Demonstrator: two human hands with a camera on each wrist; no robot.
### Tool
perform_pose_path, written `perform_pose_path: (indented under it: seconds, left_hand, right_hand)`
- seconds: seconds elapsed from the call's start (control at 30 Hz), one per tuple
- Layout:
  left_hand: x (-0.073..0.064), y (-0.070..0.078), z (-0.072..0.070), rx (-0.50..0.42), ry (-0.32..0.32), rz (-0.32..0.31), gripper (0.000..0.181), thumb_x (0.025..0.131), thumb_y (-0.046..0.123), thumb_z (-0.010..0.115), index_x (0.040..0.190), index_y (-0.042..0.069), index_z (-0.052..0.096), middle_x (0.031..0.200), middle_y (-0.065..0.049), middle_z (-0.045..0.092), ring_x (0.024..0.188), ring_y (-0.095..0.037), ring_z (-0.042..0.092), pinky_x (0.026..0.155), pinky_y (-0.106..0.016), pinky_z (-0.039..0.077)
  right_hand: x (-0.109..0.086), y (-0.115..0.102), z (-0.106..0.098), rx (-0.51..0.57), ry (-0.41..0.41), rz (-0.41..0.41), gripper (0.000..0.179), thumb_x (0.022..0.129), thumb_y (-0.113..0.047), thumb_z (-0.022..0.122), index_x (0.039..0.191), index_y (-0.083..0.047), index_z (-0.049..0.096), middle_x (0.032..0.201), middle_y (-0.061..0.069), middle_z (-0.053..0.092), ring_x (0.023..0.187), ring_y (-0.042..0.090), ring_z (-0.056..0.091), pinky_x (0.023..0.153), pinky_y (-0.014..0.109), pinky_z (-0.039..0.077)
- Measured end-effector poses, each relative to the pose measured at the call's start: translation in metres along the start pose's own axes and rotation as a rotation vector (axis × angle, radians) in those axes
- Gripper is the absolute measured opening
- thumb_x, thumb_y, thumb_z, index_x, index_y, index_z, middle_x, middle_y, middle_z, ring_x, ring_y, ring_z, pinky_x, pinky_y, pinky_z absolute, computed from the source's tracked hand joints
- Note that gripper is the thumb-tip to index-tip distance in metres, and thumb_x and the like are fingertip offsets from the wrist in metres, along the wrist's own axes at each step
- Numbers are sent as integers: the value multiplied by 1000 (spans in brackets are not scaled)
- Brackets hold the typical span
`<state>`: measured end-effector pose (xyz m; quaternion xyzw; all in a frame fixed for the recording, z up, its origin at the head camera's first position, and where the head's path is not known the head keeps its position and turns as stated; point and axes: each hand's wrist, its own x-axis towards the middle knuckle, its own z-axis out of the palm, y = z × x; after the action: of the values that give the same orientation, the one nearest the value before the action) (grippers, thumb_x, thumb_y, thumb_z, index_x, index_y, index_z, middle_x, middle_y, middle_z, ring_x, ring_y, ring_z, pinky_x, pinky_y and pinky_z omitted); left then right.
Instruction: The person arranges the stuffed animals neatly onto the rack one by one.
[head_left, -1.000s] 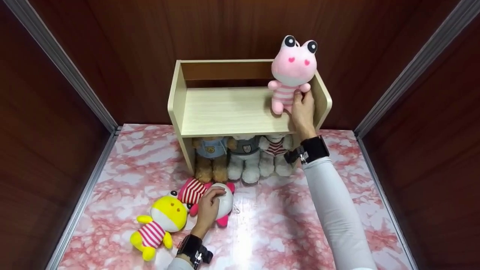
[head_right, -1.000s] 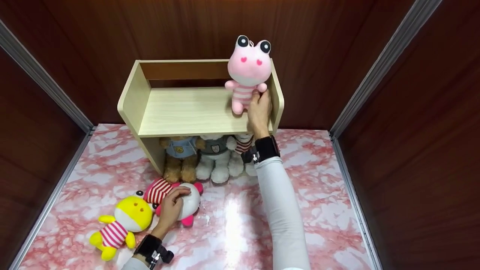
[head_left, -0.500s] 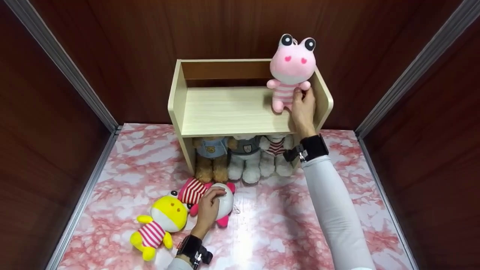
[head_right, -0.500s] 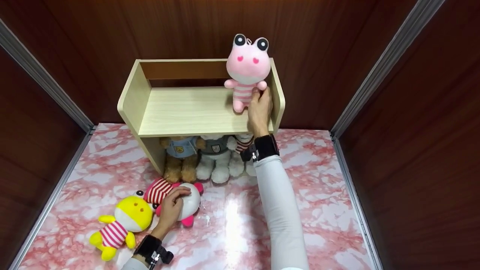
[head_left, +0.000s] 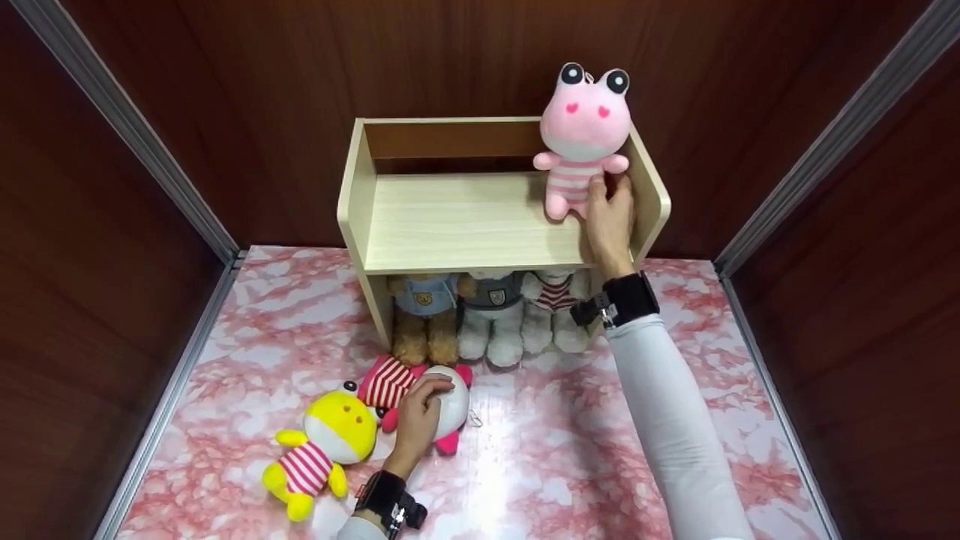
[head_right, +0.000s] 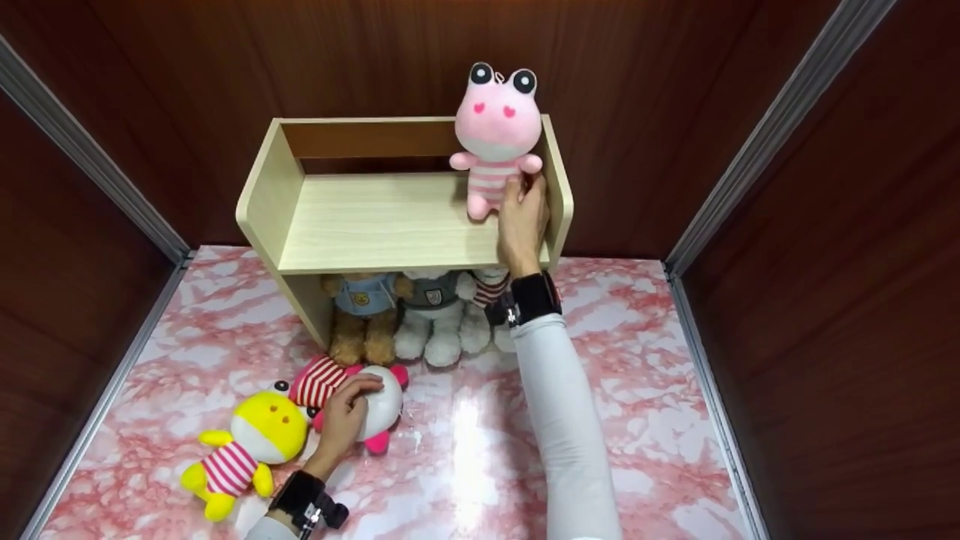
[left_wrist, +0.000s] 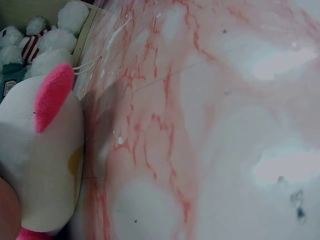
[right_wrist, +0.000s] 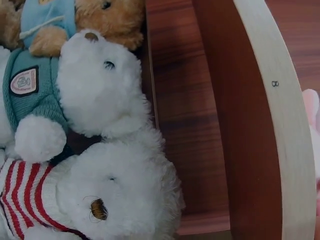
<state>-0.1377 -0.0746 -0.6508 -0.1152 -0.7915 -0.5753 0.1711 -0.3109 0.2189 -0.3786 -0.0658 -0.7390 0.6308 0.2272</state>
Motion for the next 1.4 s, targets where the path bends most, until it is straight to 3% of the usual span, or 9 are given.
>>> perform_pose_path:
  seconds: [0.13, 0.23, 0.4, 0.57, 0.7, 0.87, 1.0, 1.2, 1.4]
  left_hand:
    - [-1, 0, 0, -12, 3, 2, 42, 83, -20, 52, 98, 10, 79, 112, -4, 74, 113, -29, 67, 101, -27, 47]
    - [-2, 0, 0, -15, 0, -8, 42, 84, -19, 53, 98, 10, 79, 112, -3, 74, 113, -28, 67, 100, -27, 48]
    - [2, 2, 0, -48, -12, -29, 36, 84, -17, 55, 98, 8, 79, 111, -4, 74, 112, -29, 67, 94, -21, 48]
    - [9, 5, 0, -62, -29, -29, 33, 83, -14, 58, 99, 6, 78, 111, -5, 74, 113, -29, 67, 99, -23, 48]
    - [8, 4, 0, -55, -24, -31, 35, 83, -15, 57, 98, 7, 79, 111, -4, 74, 113, -28, 67, 100, -25, 49]
    - [3, 4, -2, -40, -20, -20, 36, 83, -16, 58, 99, 8, 79, 111, -5, 74, 112, -29, 67, 99, -24, 48]
    - [3, 10, -7, -46, -62, -15, 34, 84, -13, 60, 104, 7, 78, 117, -7, 73, 117, -31, 65, 102, -26, 46]
    - [6, 18, -16, 48, -124, 41, 29, 85, -2, 68, 111, 7, 77, 128, -7, 68, 124, -29, 60, 105, -36, 45]
    - [3, 18, -17, 306, -173, 252, 30, 83, 12, 80, 112, 6, 74, 129, -12, 65, 130, -39, 55, 111, -56, 41]
  right_hand:
    - [-10, 1, -5, 17, -20, -25, 51, 107, -21, 50, 155, -6, 41, 154, 10, 51, 133, 15, 52, 108, 25, 43]
    - [-21, 1, -11, -36, -17, -47, 57, 106, -21, 50, 160, -8, 36, 162, 7, 42, 142, 10, 43, 113, 19, 35]
    - [-49, -11, -18, -18, 21, -145, 54, 104, -6, 50, 155, 6, 37, 160, 21, 41, 149, 25, 38, 118, 21, 30]
    - [-75, -18, -26, 116, 31, -302, 46, 101, 7, 49, 146, 14, 44, 151, 30, 47, 144, 37, 43, 120, 34, 34]
    - [-94, -6, -30, 70, 53, -420, 40, 99, 11, 52, 138, 17, 51, 142, 32, 55, 132, 44, 52, 115, 44, 41]
    - [-121, 12, -32, -16, 74, -576, 33, 96, 18, 53, 129, 19, 57, 132, 34, 60, 114, 51, 60, 107, 36, 49]
    - [-138, 25, -33, -10, 53, -680, 33, 91, 25, 52, 123, 21, 57, 132, 37, 59, 121, 53, 57, 110, 35, 46]
    - [-160, 49, -34, 1, -19, -681, 35, 87, 31, 50, 121, 23, 55, 134, 40, 56, 125, 53, 55, 111, 36, 45]
    - [-183, 86, -38, -48, -62, -571, 35, 89, 28, 51, 124, 21, 56, 136, 38, 55, 124, 49, 57, 112, 30, 44]
